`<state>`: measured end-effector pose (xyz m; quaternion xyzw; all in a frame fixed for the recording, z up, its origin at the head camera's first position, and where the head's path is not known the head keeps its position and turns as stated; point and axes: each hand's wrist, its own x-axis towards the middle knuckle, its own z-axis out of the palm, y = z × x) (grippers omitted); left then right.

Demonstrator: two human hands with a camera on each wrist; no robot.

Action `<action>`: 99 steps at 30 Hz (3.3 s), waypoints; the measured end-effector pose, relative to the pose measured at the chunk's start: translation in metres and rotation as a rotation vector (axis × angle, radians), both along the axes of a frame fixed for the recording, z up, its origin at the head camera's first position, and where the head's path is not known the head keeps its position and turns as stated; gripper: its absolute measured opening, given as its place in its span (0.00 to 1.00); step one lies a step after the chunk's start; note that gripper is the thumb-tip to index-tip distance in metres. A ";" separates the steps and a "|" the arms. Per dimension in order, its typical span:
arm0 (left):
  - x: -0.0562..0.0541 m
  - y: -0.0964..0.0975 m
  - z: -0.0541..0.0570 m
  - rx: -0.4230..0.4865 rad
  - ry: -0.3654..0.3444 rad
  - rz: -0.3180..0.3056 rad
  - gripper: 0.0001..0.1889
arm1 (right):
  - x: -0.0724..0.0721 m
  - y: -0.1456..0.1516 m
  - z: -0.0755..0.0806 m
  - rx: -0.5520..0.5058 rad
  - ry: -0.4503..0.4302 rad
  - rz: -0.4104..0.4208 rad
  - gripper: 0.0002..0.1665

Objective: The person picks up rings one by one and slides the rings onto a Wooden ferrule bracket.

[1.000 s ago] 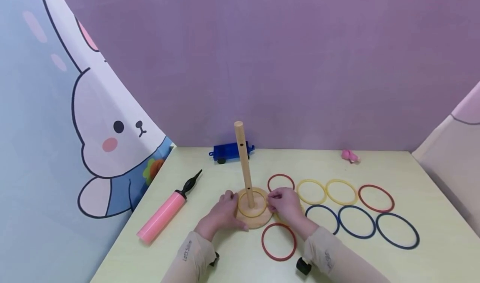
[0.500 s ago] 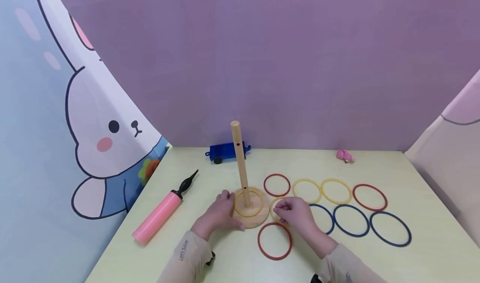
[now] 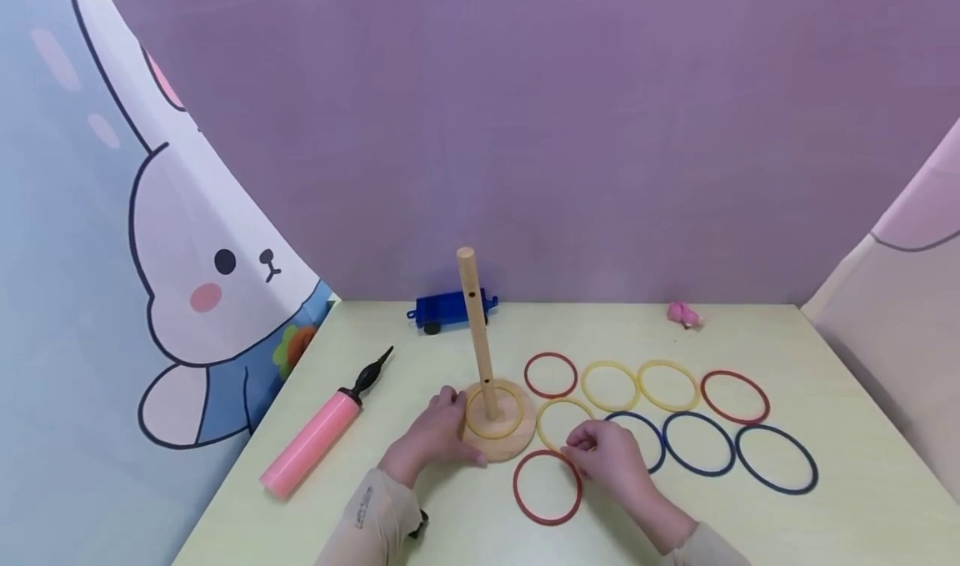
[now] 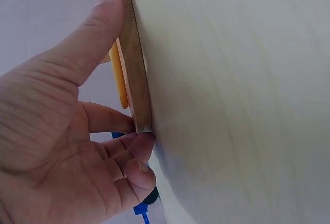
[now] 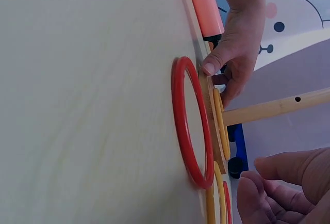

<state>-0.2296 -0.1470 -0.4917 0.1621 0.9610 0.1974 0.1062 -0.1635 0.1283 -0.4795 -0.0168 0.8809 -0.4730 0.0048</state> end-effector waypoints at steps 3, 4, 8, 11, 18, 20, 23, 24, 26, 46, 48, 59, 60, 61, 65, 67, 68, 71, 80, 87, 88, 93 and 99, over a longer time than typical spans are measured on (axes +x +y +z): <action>0.000 -0.001 -0.001 -0.003 -0.004 -0.002 0.61 | 0.004 0.001 -0.001 0.053 0.017 0.000 0.08; 0.000 -0.001 -0.002 -0.005 -0.004 -0.001 0.61 | 0.005 0.001 -0.001 0.070 0.024 0.000 0.09; 0.000 -0.002 -0.002 0.002 -0.007 -0.002 0.61 | 0.008 0.003 -0.002 0.142 0.051 0.018 0.10; 0.001 -0.002 0.000 0.006 -0.004 -0.005 0.61 | 0.009 0.005 -0.004 0.170 0.054 0.040 0.11; 0.002 -0.002 -0.001 0.012 -0.001 -0.002 0.61 | 0.007 0.009 -0.011 0.187 0.016 0.098 0.10; 0.002 -0.001 0.000 0.018 -0.007 0.003 0.61 | 0.007 0.009 -0.013 0.194 0.013 0.112 0.10; 0.003 -0.001 0.000 0.027 -0.013 0.006 0.61 | 0.006 0.010 -0.017 0.200 0.015 0.121 0.11; 0.004 0.000 0.000 0.028 -0.014 0.006 0.61 | 0.006 0.010 -0.018 0.203 0.018 0.122 0.12; 0.004 0.000 -0.001 0.030 -0.015 0.008 0.61 | 0.006 0.009 -0.019 0.208 0.021 0.125 0.12; 0.002 -0.001 0.001 0.022 -0.011 0.002 0.61 | 0.001 0.012 -0.018 0.062 -0.065 0.160 0.07; 0.002 -0.001 0.001 0.023 -0.009 0.000 0.61 | 0.000 0.014 -0.018 0.037 -0.078 0.167 0.06; 0.002 -0.001 -0.004 0.021 0.011 -0.004 0.61 | -0.002 0.022 -0.008 -0.029 -0.063 0.172 0.03; 0.002 -0.001 -0.004 0.020 0.014 -0.005 0.61 | -0.003 0.023 -0.007 -0.045 -0.063 0.168 0.03; 0.003 -0.001 -0.004 0.022 0.014 -0.006 0.61 | -0.003 0.024 -0.004 -0.061 -0.064 0.167 0.03; 0.003 -0.001 -0.003 0.022 0.012 -0.005 0.61 | -0.006 0.026 0.006 -0.133 -0.085 0.148 0.03; 0.004 0.000 -0.002 0.027 0.006 -0.002 0.61 | -0.007 0.028 0.012 -0.161 -0.093 0.136 0.03; 0.004 0.000 -0.002 0.026 0.005 0.001 0.61 | -0.008 0.029 0.014 -0.171 -0.096 0.130 0.04; 0.003 -0.001 -0.002 0.031 0.005 0.002 0.61 | -0.010 0.031 0.022 -0.190 -0.091 0.120 0.06; 0.003 -0.001 -0.002 0.022 0.010 -0.004 0.61 | -0.014 0.036 0.036 -0.230 -0.063 0.131 0.06; 0.004 -0.001 -0.002 0.020 0.003 0.006 0.61 | -0.016 0.036 0.045 -0.266 -0.050 0.140 0.09; 0.004 0.000 -0.002 0.021 0.004 0.004 0.61 | -0.017 0.036 0.046 -0.274 -0.051 0.138 0.09; 0.004 0.000 -0.003 0.018 0.000 0.006 0.61 | -0.017 0.035 0.053 -0.317 -0.045 0.139 0.10; 0.004 -0.001 -0.003 0.017 -0.005 0.005 0.61 | -0.017 0.034 0.063 -0.347 -0.058 0.131 0.13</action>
